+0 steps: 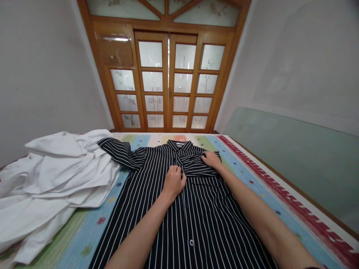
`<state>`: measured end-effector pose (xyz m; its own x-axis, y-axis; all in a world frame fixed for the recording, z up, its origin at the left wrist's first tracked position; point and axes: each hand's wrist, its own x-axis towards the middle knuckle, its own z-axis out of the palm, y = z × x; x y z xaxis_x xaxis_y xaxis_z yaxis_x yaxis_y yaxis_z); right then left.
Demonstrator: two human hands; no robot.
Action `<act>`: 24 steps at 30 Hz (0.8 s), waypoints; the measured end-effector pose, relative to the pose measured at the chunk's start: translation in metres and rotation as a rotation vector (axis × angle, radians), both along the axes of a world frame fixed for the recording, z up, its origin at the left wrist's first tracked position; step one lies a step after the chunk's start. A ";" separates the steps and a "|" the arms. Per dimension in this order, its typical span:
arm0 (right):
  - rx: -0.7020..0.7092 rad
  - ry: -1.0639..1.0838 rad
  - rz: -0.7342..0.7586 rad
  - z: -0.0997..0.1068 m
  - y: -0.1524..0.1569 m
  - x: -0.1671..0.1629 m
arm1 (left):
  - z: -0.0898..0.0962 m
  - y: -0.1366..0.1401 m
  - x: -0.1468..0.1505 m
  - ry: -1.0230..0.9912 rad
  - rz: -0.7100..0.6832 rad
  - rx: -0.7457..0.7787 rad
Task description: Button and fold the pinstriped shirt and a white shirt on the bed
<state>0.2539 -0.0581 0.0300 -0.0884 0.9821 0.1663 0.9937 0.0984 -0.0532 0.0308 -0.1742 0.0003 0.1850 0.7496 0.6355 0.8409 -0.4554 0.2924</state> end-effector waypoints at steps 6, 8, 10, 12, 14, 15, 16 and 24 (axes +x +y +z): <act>0.011 -0.085 -0.079 -0.013 0.002 -0.005 | 0.001 0.000 0.001 0.045 -0.064 -0.038; -0.011 -0.059 -0.056 -0.017 0.006 -0.003 | 0.001 0.000 0.002 0.057 -0.072 -0.075; -0.032 -0.026 -0.045 -0.020 0.013 0.000 | 0.001 0.000 0.002 0.067 -0.072 -0.102; -0.054 0.003 -0.056 -0.024 0.019 0.003 | 0.000 0.000 0.002 0.076 -0.069 -0.120; -0.071 0.027 -0.072 -0.028 0.026 0.007 | -0.002 0.000 0.002 0.084 -0.070 -0.134; -0.079 0.037 -0.079 -0.030 0.028 0.009 | -0.003 0.000 0.001 0.087 -0.071 -0.139; -0.085 0.047 -0.081 -0.032 0.031 0.011 | -0.004 0.001 0.001 0.091 -0.073 -0.145; -0.050 0.009 -0.054 -0.028 0.034 0.013 | -0.003 0.003 0.001 0.159 -0.080 -0.190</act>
<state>0.2666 -0.0246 0.0016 -0.0337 0.9925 0.1174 0.9970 0.0417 -0.0659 0.0316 -0.1711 -0.0028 0.3345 0.8318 0.4430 0.8467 -0.4717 0.2462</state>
